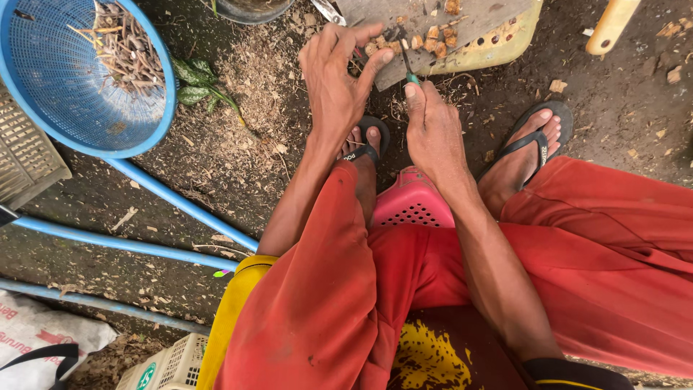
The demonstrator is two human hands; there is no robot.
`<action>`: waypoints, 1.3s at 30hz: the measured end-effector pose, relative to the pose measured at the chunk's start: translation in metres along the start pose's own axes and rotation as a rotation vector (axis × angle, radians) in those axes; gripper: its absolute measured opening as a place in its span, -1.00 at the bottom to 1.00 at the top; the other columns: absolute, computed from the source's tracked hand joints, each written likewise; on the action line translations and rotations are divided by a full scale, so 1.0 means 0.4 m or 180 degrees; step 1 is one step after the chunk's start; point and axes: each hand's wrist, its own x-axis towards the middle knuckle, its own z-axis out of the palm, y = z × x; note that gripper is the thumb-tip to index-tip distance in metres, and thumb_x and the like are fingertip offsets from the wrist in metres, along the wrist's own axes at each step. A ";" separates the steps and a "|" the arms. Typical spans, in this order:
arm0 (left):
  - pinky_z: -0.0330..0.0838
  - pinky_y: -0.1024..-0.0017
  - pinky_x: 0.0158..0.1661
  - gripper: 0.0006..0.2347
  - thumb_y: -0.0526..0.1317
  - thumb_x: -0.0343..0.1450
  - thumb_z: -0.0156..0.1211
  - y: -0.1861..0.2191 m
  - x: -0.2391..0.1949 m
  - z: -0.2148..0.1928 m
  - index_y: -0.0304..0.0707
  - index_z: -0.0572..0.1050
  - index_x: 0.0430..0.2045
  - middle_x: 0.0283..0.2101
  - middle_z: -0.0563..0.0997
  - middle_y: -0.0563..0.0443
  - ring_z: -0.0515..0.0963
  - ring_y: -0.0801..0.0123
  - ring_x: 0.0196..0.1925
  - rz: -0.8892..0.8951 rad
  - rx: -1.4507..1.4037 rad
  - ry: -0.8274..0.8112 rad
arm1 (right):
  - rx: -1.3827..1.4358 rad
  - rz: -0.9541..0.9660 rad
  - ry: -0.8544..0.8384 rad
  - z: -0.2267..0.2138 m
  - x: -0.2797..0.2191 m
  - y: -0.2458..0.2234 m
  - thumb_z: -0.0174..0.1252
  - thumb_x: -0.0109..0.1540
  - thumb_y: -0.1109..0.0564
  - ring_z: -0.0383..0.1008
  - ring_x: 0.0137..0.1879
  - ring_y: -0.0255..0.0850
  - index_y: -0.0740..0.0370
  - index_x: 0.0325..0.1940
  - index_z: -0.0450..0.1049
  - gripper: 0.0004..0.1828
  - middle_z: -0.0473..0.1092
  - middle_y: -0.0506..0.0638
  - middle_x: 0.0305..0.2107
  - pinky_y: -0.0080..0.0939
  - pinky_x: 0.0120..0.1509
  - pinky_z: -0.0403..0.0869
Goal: The person sits on a low stool and uses a utility knife to cut small root pieces on a cutting board. The cut pieces are gathered and placed into a yellow scoop, while trimmings fall onto the ground.
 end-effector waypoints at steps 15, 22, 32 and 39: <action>0.45 0.22 -0.04 -0.78 -0.16 0.40 0.46 -0.037 -0.019 0.041 -0.29 0.67 -0.19 -0.21 0.60 -0.06 0.57 0.15 -0.11 -0.0151 -0.0631 0.0276 | -0.0366 0.0241 -0.0060 0.024 0.028 -0.015 -0.22 0.51 -0.04 0.43 -0.16 0.51 0.38 -0.10 0.41 -0.55 0.45 0.49 -0.38 0.43 -0.09 0.31; 0.44 0.19 -0.18 -0.83 -0.18 0.38 0.49 -0.051 -0.021 0.053 -0.29 0.70 -0.33 -0.34 0.62 -0.13 0.58 0.10 -0.26 -0.0315 -0.0368 0.0265 | -0.0512 0.0142 0.0005 0.028 0.050 -0.007 -0.20 0.52 -0.07 0.43 -0.15 0.54 0.41 -0.03 0.42 -0.53 0.45 0.53 -0.34 0.44 -0.06 0.35; 0.42 0.20 -0.31 -0.76 -0.19 0.35 0.45 -0.086 -0.032 0.072 -0.40 0.57 -0.59 -0.52 0.58 -0.11 0.57 0.15 -0.42 -0.0196 -0.0371 0.0422 | -0.0490 0.0322 -0.0088 0.047 0.053 0.011 -0.21 0.49 -0.12 0.43 -0.12 0.54 0.41 0.03 0.43 -0.48 0.45 0.55 -0.33 0.42 0.00 0.38; 0.40 0.15 -0.27 -0.76 -0.19 0.35 0.47 -0.124 -0.036 0.100 -0.37 0.56 -0.59 -0.52 0.59 -0.08 0.56 0.09 -0.41 -0.0145 -0.0167 0.0345 | -0.0434 0.0232 -0.0128 0.047 0.068 0.047 -0.23 0.51 -0.14 0.43 -0.01 0.50 0.43 -0.01 0.46 -0.44 0.47 0.51 -0.20 0.39 0.10 0.38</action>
